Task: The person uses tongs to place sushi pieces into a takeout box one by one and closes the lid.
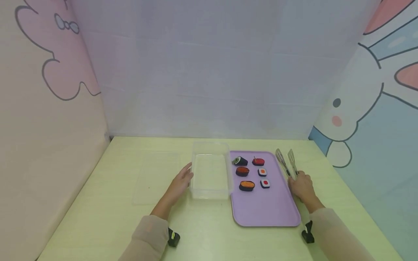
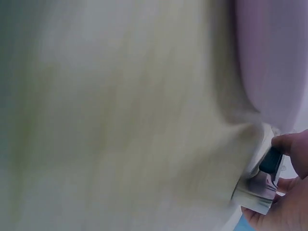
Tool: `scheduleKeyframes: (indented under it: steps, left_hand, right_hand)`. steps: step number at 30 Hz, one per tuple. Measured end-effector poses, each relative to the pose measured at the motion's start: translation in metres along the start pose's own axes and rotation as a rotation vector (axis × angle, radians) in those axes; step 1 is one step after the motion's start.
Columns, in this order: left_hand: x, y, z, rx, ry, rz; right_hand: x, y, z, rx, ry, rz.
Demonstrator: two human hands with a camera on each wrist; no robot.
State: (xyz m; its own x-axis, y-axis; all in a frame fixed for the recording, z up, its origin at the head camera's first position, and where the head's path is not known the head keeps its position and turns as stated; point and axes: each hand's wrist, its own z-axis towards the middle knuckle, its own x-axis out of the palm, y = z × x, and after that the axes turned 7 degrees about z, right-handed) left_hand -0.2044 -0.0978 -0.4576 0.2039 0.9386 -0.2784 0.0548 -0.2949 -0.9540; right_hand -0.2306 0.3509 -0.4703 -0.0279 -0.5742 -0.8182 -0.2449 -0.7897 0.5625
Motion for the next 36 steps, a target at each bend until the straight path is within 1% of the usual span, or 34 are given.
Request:
scheduleKeyframes:
  steps: [2,3,7,10,12,15,21,26,29,33,36]
  left_hand:
    - [0.002,0.009,0.005,-0.001,-0.01,-0.001]
    - [0.002,0.011,0.006,0.001,-0.014,0.004]
    - [0.003,0.013,0.007,0.003,-0.021,0.008]
    - [0.003,0.014,0.007,0.005,-0.023,0.011]
    - [0.003,0.015,0.008,0.001,-0.029,0.011]
    - [0.003,0.016,0.008,-0.001,-0.03,0.015]
    - [0.002,0.014,0.007,0.017,-0.009,0.0]
    - [-0.001,0.002,-0.001,0.017,0.01,-0.02]
    - [-0.001,-0.001,-0.002,0.017,0.009,-0.017]
    - [0.001,0.009,0.004,0.025,-0.005,-0.016]
    - [0.002,0.016,0.007,0.029,-0.013,-0.014]
  right_hand:
    - [-0.002,0.0,-0.001,0.002,-0.01,0.011]
    - [-0.003,0.0,-0.002,0.006,-0.015,0.015]
    - [-0.007,-0.002,-0.001,0.013,-0.028,0.024]
    - [-0.01,-0.003,0.0,-0.008,-0.029,0.019]
    - [-0.013,-0.002,0.001,-0.044,-0.029,0.017]
    - [-0.017,0.001,0.0,-0.122,-0.036,0.01]
    - [-0.028,0.012,-0.002,-0.272,-0.033,-0.013]
    - [-0.033,0.024,-0.005,-0.36,0.014,-0.014]
    - [-0.034,0.032,-0.005,-0.396,0.059,-0.005]
    - [-0.034,0.04,-0.006,-0.417,0.139,-0.039]
    - [-0.033,0.044,-0.004,-0.444,0.185,-0.09]
